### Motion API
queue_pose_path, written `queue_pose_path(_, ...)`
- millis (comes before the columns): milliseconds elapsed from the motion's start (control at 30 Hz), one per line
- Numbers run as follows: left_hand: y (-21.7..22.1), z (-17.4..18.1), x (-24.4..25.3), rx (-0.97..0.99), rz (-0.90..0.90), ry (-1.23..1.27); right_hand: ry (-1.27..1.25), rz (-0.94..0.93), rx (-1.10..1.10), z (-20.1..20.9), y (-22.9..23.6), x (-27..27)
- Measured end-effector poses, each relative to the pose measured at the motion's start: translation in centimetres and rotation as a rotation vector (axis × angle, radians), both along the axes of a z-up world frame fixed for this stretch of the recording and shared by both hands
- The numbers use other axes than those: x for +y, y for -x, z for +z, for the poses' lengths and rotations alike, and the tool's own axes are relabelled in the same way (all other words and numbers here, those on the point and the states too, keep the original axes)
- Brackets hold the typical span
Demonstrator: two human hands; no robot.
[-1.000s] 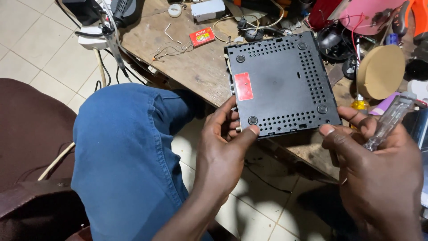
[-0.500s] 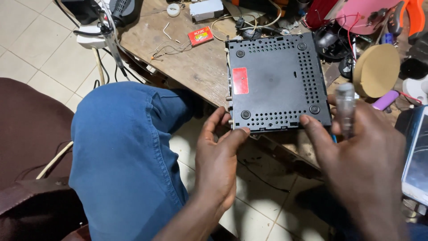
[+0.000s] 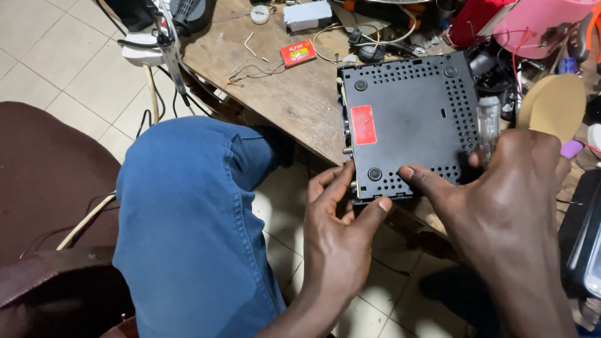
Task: Cleaning a circuit board and its plastic housing using a toothbrush and a screwdriver at a repair workbench.
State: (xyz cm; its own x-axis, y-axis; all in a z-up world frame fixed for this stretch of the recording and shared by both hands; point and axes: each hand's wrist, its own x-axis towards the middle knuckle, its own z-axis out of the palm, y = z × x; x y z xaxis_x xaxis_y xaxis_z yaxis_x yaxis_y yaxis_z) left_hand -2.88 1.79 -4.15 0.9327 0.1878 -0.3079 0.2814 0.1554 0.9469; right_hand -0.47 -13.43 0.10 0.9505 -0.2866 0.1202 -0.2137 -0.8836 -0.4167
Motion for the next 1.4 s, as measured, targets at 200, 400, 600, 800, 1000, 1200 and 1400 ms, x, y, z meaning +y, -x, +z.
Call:
queue_pose_path(200, -0.1, 0.2, -0.2, 0.036, 0.015, 0.021, -0.097, -0.085, 0.061, 0.6, -0.6, -0.1)
queue_pose_path(400, 0.0, 0.1, 0.0, 0.029, -0.015, -0.029, -0.201, -0.183, 0.102, 1.4, -0.7, -0.1)
queue_pose_path(600, 0.0, 0.3, -0.1, -0.046, -0.040, 0.013, -0.231, -0.237, 0.147, 1.9, -0.7, -0.1)
queue_pose_path(800, -0.8, 0.6, 0.7, 0.011, -0.128, -0.252, -0.104, -0.040, 0.011, 0.0, -0.6, -2.3)
queue_pose_path(1000, -8.3, 1.3, 2.1, -0.085, 0.129, -0.318, -0.054, -0.042, 0.083, 0.8, -0.1, -1.8)
queue_pose_path(1200, -17.5, 2.1, 1.3, -0.161, -0.288, -0.761, 0.007, 0.051, 0.074, 1.6, -0.6, 0.3)
queue_pose_path(1400, -25.9, 2.0, 2.2, -0.344, -1.063, -1.654, 0.192, 0.068, 0.201, 0.9, -0.2, 2.1)
